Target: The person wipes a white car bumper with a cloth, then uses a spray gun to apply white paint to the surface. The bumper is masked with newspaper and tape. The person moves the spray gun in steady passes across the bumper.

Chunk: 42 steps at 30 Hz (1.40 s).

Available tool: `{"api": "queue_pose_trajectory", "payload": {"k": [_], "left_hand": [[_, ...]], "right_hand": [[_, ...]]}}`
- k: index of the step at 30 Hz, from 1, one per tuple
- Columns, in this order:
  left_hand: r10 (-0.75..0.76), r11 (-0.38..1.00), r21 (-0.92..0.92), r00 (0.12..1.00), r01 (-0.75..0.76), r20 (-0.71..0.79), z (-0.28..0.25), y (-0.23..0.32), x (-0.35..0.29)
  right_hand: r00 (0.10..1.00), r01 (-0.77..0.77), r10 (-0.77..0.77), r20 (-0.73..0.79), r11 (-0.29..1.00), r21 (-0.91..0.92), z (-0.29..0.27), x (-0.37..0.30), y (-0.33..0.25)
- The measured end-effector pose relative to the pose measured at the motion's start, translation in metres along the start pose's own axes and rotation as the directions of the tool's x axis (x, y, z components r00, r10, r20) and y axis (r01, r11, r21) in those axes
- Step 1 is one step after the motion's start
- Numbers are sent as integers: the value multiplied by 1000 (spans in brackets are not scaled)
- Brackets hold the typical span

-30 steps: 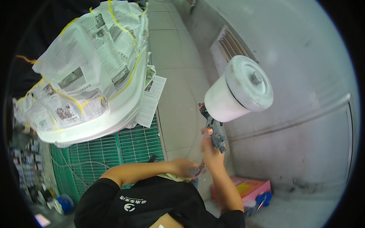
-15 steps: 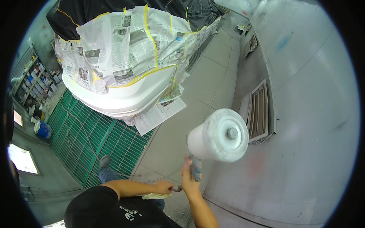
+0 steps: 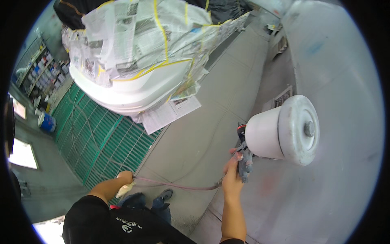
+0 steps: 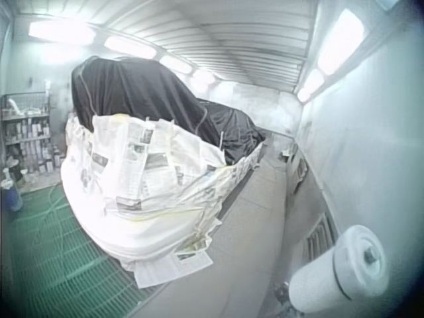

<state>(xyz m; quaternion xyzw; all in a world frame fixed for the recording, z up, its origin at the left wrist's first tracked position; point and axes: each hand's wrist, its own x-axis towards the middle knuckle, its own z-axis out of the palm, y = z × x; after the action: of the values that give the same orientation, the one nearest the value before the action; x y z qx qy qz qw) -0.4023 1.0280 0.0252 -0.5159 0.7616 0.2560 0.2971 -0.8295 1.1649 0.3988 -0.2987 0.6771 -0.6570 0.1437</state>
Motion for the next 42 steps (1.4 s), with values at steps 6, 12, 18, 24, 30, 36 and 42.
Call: {"api": "queue_pose_trajectory", "payload": {"k": [6, 12, 18, 24, 30, 36, 42], "left_hand": [[299, 648, -503, 799, -572, -522, -163, 126, -77], [408, 312, -303, 414, -901, -814, -327, 219, -124], [215, 413, 15, 81, -910, -973, -354, 214, -91], [543, 488, 325, -10, -810, -840, -372, 252, -44], [612, 578, 294, 167, -761, -773, -394, 297, 14], [638, 547, 258, 197, -796, -744, -398, 334, 63], [621, 548, 184, 249, -816, -744, -386, 339, 72]], "right_hand": [[983, -44, 55, 176, 997, -64, 74, 0, 24], [919, -54, 119, 375, 982, -180, 130, 6, 65], [855, -84, 125, 503, 991, -103, 168, 53, 90], [808, -111, 111, 579, 993, -35, 195, 124, 134], [686, -196, 197, 701, 977, -83, 196, 187, 194], [575, -264, 292, 764, 950, -165, 189, 233, 240], [523, -294, 367, 770, 925, -241, 175, 230, 263]]}}
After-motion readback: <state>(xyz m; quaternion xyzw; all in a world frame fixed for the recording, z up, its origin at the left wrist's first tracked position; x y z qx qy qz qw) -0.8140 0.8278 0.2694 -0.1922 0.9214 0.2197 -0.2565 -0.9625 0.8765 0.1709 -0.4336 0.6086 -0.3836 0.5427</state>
